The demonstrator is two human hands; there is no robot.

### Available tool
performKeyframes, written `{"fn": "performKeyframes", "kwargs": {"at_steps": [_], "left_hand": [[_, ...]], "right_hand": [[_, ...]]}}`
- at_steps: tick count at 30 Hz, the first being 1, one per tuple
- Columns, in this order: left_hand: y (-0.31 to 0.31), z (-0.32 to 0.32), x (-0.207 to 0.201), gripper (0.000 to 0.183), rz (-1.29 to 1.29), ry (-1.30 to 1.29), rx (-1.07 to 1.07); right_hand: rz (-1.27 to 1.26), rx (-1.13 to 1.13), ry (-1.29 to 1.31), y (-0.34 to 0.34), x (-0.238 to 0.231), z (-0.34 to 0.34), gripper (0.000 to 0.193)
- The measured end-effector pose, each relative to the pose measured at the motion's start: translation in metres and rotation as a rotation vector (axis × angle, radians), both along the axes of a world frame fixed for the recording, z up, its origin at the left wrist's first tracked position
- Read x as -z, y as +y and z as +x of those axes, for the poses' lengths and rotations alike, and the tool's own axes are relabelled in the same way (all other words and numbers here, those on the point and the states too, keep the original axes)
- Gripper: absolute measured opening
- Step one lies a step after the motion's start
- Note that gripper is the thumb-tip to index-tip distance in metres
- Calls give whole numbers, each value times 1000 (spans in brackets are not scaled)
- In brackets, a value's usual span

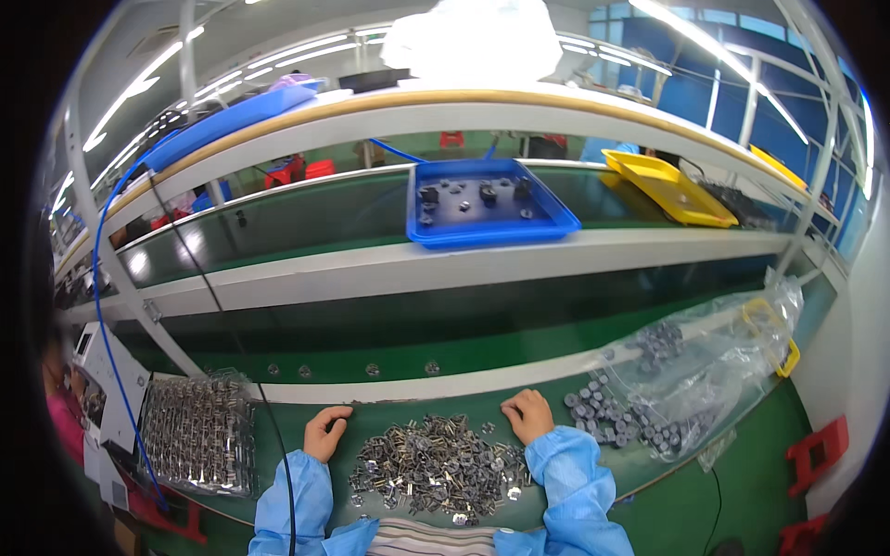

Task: The person inserts small metal pins into grey plastic circular housings by hand.

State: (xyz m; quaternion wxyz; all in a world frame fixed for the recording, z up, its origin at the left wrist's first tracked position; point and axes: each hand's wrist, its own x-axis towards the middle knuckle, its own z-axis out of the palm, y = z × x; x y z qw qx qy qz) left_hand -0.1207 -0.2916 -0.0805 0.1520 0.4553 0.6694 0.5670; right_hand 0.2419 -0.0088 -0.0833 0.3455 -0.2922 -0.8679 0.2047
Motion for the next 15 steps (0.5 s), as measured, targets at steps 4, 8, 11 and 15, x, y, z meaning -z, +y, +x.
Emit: {"fn": "performKeyframes", "kwargs": {"at_steps": [4, 8, 11, 15], "left_hand": [[5, -9, 4, 20, -36, 55, 31], [-5, -9, 4, 18, -67, 112, 74], [0, -14, 11, 17, -45, 138, 94], [5, -15, 4, 23, -108, 100, 123]], "right_hand": [[-70, 31, 13, -6, 0, 4, 5], [-95, 51, 19, -12, 1, 4, 5], [-79, 63, 43, -8, 1, 6, 5], [-73, 31, 19, -2, 2, 3, 7]]}}
